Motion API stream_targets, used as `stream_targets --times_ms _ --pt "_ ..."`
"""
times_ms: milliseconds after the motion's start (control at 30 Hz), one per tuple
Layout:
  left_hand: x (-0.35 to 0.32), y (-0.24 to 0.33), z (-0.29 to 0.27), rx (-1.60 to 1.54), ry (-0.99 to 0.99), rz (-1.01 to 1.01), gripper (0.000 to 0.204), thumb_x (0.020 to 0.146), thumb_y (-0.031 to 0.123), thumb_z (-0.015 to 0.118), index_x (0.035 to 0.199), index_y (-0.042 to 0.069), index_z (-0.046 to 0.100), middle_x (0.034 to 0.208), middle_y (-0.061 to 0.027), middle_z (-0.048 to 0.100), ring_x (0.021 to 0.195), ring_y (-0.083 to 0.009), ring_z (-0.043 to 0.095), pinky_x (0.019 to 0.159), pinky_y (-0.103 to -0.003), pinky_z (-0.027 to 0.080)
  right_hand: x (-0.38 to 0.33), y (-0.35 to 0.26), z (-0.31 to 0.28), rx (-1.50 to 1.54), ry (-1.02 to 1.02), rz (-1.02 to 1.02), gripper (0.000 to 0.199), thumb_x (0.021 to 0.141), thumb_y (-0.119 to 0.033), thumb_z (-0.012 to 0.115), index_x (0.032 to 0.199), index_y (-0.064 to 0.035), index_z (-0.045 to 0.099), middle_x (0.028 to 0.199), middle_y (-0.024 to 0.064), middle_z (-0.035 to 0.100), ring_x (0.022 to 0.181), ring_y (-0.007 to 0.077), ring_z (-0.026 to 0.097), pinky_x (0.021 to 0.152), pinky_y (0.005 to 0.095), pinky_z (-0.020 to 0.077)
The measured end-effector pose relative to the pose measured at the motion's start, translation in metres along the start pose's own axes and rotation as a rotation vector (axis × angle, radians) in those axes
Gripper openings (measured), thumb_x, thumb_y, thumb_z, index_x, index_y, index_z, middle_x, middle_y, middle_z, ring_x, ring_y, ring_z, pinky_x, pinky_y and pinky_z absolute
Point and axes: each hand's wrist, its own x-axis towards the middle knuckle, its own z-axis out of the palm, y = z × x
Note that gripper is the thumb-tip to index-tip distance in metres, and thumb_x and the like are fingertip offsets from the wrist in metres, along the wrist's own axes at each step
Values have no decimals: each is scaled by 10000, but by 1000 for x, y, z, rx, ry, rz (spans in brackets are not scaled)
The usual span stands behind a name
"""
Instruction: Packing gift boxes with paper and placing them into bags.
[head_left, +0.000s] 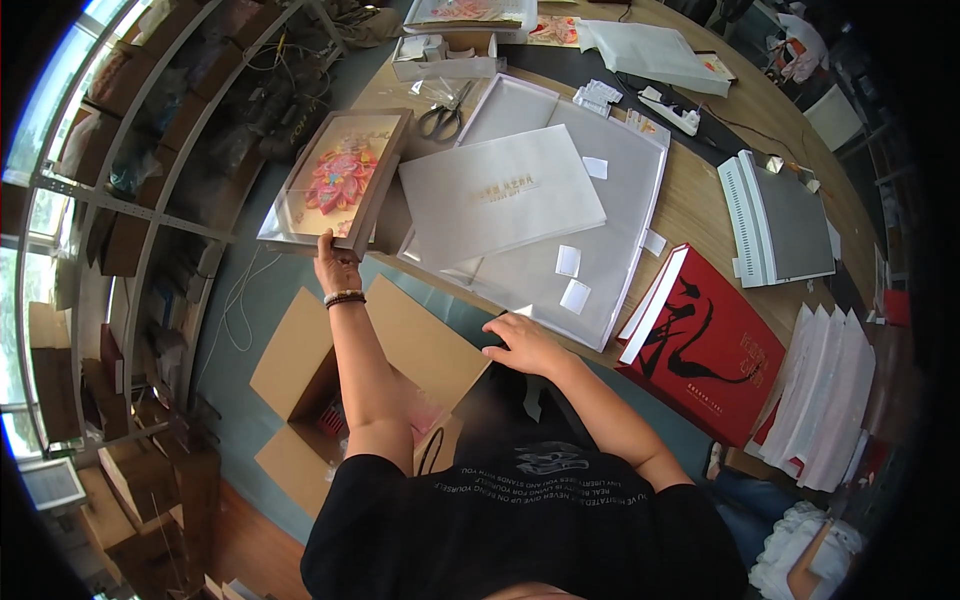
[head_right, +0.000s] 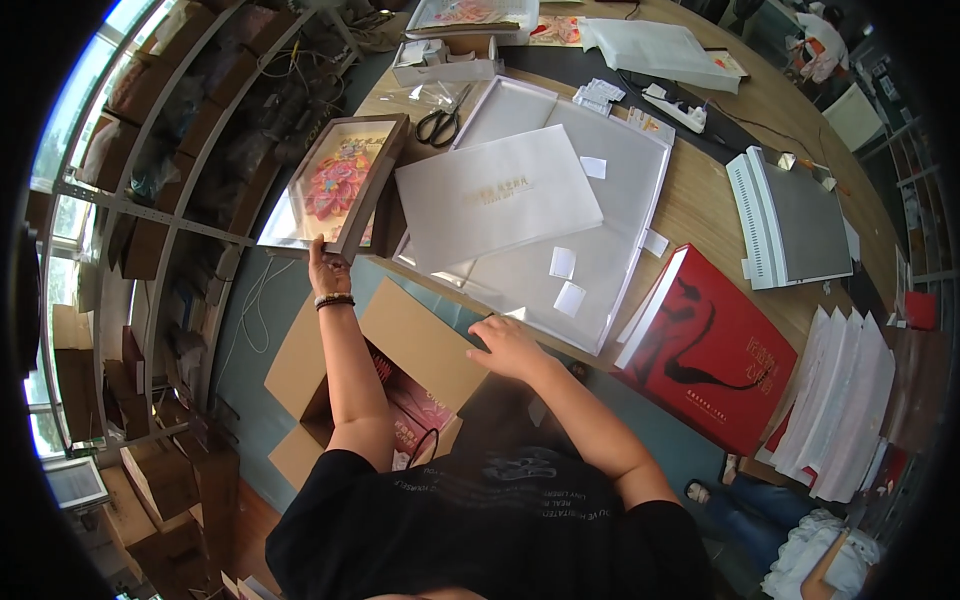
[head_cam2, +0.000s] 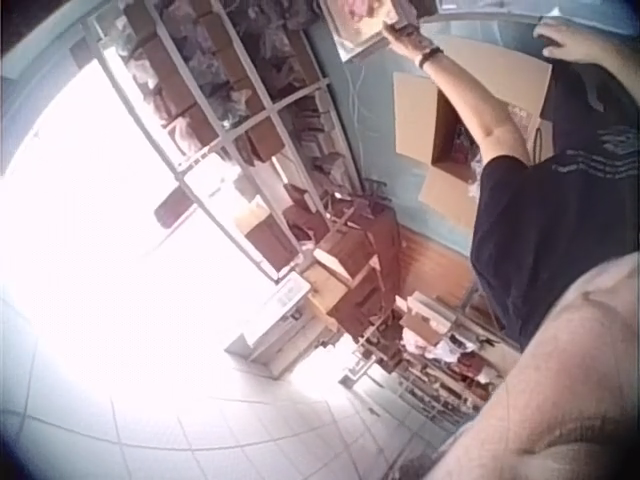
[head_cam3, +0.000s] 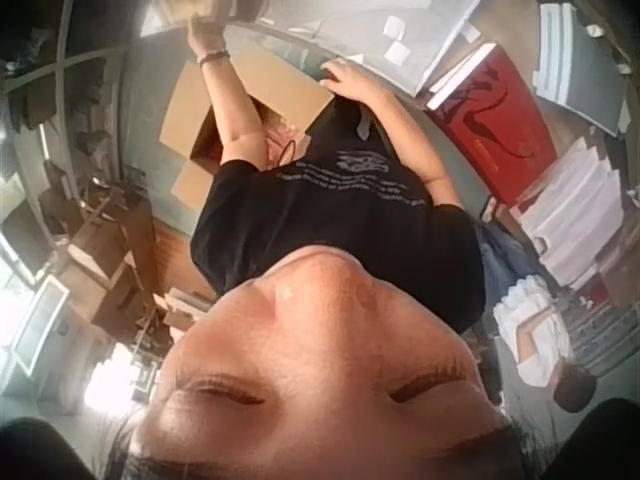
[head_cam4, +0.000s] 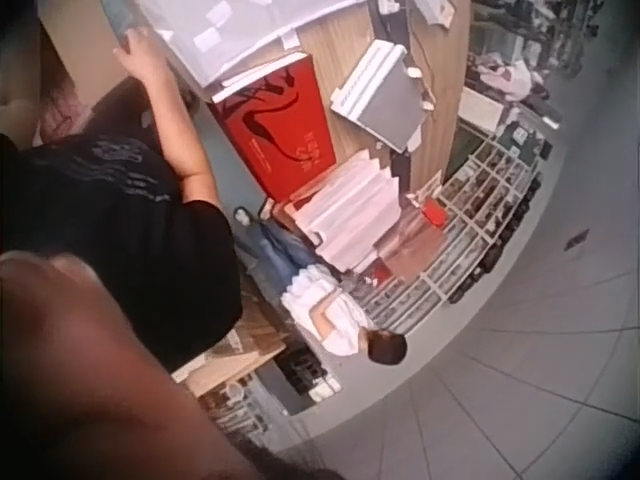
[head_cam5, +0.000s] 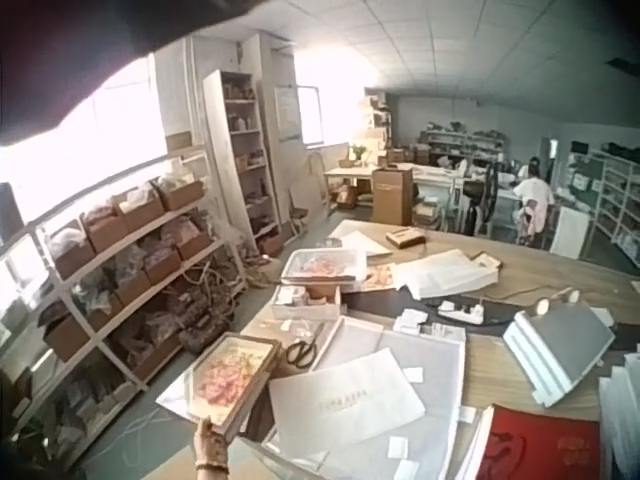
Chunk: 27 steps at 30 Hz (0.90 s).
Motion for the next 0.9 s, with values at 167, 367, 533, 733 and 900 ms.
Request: stream_targets --times_ms 167,367,533,733,900 --pt "-59 35 -24 201 -291 176 191 793 192 615 904 59 535 795 -25 579 648 -120 575 554 -244 482 -40 -12 -66 20 277 -113 367 827 -283 603 1110 -53 555 1168 134 533 1095 295 513 940 370 405" --pt "-139 146 85 702 -851 203 529 682 275 651 1083 -36 503 891 -60 569 767 -138 563 719 -255 457 -119 -148 -222 -381 825 -555 440 767 -221 684 1159 -87 535 1197 86 512 1105 271 511 926 371 438" --pt "-248 153 266 1229 -1470 -22 553 621 229 706 1058 -51 516 857 -39 577 799 -120 562 733 -248 447 -122 -224 -272 -908 953 -915 643 662 -393 719 1183 -61 542 1140 144 569 1077 269 539 888 377 454" --pt "-398 87 370 1767 -2134 188 553 563 165 723 1037 -67 554 965 -122 621 918 -175 586 812 -267 456 -216 -193 -284 -196 119 -163 628 573 -436 752 1031 -26 625 976 166 650 877 279 627 772 354 490" --pt "-471 -3 372 1936 -2608 592 510 651 372 718 925 -44 607 734 -160 625 687 -270 607 646 -347 462 -323 -111 -193 46 655 141 635 624 -312 763 1085 55 526 973 161 625 897 224 597 797 320 457"
